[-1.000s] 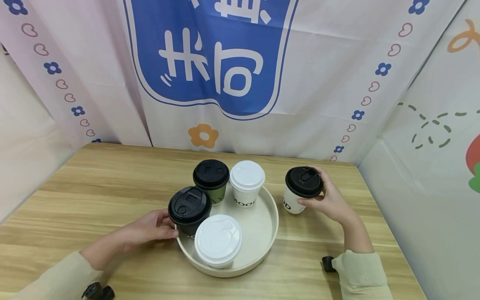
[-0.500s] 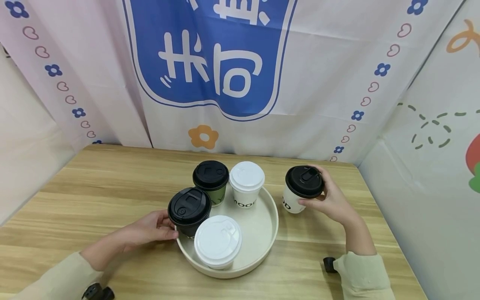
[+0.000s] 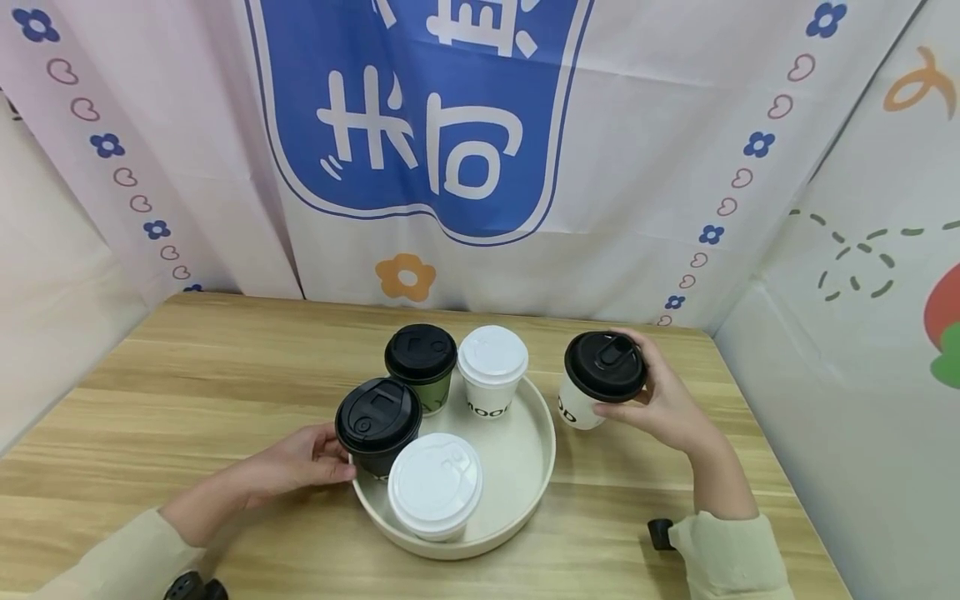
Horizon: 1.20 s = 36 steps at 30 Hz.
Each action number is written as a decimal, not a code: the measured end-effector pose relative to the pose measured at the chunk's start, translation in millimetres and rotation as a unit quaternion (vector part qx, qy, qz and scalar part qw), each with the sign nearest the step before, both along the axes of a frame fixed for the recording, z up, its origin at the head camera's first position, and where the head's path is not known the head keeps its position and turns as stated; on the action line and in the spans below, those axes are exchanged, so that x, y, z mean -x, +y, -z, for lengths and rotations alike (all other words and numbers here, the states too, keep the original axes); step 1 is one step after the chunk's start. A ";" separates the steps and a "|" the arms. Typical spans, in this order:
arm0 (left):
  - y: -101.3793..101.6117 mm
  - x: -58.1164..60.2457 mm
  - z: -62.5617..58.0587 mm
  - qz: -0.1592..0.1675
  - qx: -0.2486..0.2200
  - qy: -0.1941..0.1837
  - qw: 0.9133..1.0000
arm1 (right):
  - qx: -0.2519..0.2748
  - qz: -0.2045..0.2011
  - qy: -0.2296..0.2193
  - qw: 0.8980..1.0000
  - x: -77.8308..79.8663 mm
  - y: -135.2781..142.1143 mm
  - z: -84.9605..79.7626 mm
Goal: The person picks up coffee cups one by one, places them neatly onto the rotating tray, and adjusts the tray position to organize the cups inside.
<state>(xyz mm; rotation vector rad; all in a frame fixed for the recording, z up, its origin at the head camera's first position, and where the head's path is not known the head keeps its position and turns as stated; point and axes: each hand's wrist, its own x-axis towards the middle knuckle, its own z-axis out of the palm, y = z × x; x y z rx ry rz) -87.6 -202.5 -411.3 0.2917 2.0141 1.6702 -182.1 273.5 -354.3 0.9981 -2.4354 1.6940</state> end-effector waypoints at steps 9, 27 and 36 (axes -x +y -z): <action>-0.3 -0.6 0.3 0.004 -0.005 0.004 1.000 | 0.019 -0.031 0.012 0.999 -7.0 -9.2 -9.3; 0.4 -0.3 1.2 0.000 -0.004 0.002 1.000 | -0.005 -0.082 0.001 0.997 -18.7 -31.8 -12.9; 1.2 -1.2 0.2 -0.010 0.000 -0.008 1.000 | -0.015 -0.104 -0.006 0.994 -25.2 -48.8 -10.5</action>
